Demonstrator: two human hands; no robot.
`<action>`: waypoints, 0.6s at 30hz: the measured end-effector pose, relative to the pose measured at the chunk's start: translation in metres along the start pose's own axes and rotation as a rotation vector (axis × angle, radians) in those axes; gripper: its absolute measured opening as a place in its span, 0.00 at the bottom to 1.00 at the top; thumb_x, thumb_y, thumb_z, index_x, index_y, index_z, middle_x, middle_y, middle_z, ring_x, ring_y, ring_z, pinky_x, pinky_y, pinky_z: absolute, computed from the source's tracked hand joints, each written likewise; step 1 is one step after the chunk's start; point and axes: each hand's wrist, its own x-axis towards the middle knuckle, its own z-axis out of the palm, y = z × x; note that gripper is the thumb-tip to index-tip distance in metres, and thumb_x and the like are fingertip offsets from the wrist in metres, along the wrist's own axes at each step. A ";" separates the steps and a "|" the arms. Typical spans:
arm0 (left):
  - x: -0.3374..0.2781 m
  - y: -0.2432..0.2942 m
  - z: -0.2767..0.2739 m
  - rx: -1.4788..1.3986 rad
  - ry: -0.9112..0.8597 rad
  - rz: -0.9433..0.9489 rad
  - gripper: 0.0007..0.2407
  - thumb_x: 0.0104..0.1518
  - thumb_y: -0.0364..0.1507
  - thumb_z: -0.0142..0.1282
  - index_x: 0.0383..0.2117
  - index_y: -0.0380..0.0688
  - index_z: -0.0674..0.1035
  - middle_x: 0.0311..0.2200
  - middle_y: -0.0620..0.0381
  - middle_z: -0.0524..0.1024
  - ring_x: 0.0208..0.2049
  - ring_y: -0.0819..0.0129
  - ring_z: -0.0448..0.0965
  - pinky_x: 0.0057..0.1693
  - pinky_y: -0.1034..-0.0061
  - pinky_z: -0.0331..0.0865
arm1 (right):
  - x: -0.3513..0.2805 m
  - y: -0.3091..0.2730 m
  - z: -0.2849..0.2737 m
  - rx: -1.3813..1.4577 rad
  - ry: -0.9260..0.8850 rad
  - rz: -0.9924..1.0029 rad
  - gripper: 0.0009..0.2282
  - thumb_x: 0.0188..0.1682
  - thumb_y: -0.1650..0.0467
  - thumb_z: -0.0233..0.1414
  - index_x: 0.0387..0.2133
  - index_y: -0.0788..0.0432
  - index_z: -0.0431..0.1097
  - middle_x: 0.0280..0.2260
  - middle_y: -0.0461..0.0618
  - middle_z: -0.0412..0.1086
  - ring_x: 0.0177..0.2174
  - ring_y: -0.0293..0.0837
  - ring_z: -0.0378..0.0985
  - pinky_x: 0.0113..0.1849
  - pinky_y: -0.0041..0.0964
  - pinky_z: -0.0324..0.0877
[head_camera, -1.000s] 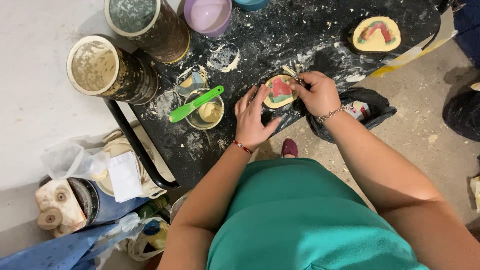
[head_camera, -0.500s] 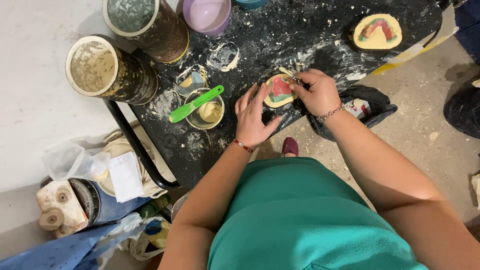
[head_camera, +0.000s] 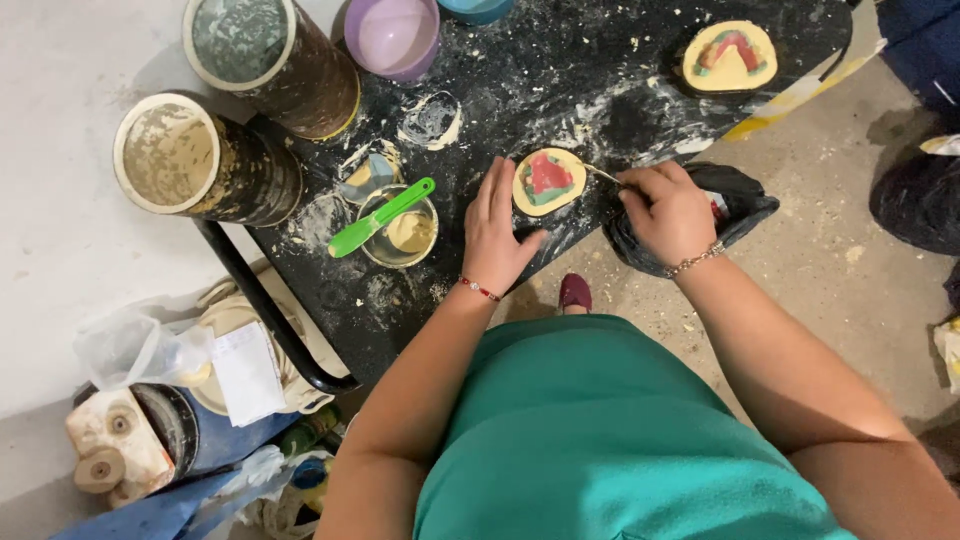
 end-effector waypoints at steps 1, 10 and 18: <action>0.005 0.002 -0.001 -0.002 -0.002 0.003 0.48 0.47 0.29 0.75 0.75 0.46 0.51 0.73 0.44 0.52 0.71 0.44 0.60 0.68 0.52 0.61 | 0.001 -0.004 -0.001 -0.002 0.003 0.003 0.12 0.52 0.66 0.61 0.49 0.45 0.78 0.43 0.50 0.74 0.44 0.57 0.79 0.44 0.52 0.76; 0.019 0.004 0.002 0.122 -0.019 0.026 0.48 0.44 0.29 0.77 0.74 0.48 0.55 0.66 0.43 0.63 0.62 0.41 0.73 0.60 0.50 0.71 | -0.016 -0.012 0.008 -0.200 0.138 -0.086 0.11 0.50 0.66 0.62 0.45 0.38 0.80 0.38 0.43 0.71 0.38 0.50 0.81 0.38 0.43 0.79; 0.014 0.027 0.018 0.164 0.050 0.022 0.46 0.46 0.35 0.78 0.72 0.49 0.59 0.56 0.46 0.64 0.46 0.41 0.84 0.53 0.51 0.79 | -0.041 -0.027 0.005 -0.103 0.083 0.054 0.11 0.51 0.68 0.61 0.47 0.40 0.79 0.38 0.45 0.71 0.39 0.54 0.81 0.39 0.47 0.78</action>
